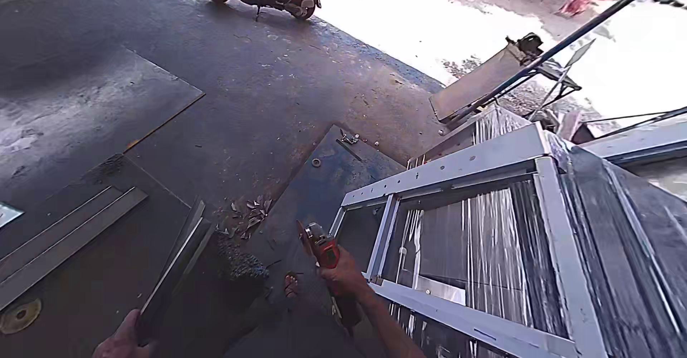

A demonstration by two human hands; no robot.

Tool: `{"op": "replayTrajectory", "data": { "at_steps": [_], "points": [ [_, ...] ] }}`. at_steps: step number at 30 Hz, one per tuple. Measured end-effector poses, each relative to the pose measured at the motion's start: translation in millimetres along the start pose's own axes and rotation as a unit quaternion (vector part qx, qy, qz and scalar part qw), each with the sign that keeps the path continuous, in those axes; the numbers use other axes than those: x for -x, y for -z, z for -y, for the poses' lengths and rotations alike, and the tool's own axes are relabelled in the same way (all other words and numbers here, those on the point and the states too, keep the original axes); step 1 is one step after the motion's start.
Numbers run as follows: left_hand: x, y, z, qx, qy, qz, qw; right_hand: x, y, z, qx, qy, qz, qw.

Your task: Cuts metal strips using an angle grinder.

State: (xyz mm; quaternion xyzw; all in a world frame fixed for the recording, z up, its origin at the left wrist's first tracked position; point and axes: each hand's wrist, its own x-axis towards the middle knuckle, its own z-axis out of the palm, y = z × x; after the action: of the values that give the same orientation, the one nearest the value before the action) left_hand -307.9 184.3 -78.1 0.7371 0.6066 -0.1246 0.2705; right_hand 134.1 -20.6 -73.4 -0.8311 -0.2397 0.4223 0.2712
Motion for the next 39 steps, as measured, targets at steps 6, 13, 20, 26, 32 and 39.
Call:
{"op": "replayTrajectory", "data": {
  "at_steps": [6, 13, 20, 26, 32, 39],
  "points": [
    [-19.2, 47.9, 47.9, -0.015, 0.073, -0.02, 0.997, -5.4, -0.9, -5.7, 0.023, 0.034, -0.006, 0.999],
    [-8.5, 50.8, 45.6, -0.023, 0.11, -0.127, 0.986, -9.4, -3.1, 2.9, 0.007, 0.068, 0.023, 0.997],
    [-11.0, -29.2, -50.6, 0.039, 0.065, -0.082, 0.994, -20.1, -2.8, 3.5, -0.014, 0.089, 0.046, 0.995],
    [-6.2, -48.8, -67.4, 0.016, 0.026, -0.031, 0.999, -23.8, 7.3, -3.5, 0.009, 0.091, 0.06, 0.994],
    [-12.9, -54.3, -67.0, 0.143, -0.038, -0.091, 0.985, -32.1, 13.5, -9.3, 0.042, 0.086, 0.068, 0.993],
    [-22.7, -71.1, -72.2, 0.222, -0.029, -0.133, 0.966, -43.0, 6.3, 7.2, 0.026, 0.077, 0.075, 0.994]
  ]
}}
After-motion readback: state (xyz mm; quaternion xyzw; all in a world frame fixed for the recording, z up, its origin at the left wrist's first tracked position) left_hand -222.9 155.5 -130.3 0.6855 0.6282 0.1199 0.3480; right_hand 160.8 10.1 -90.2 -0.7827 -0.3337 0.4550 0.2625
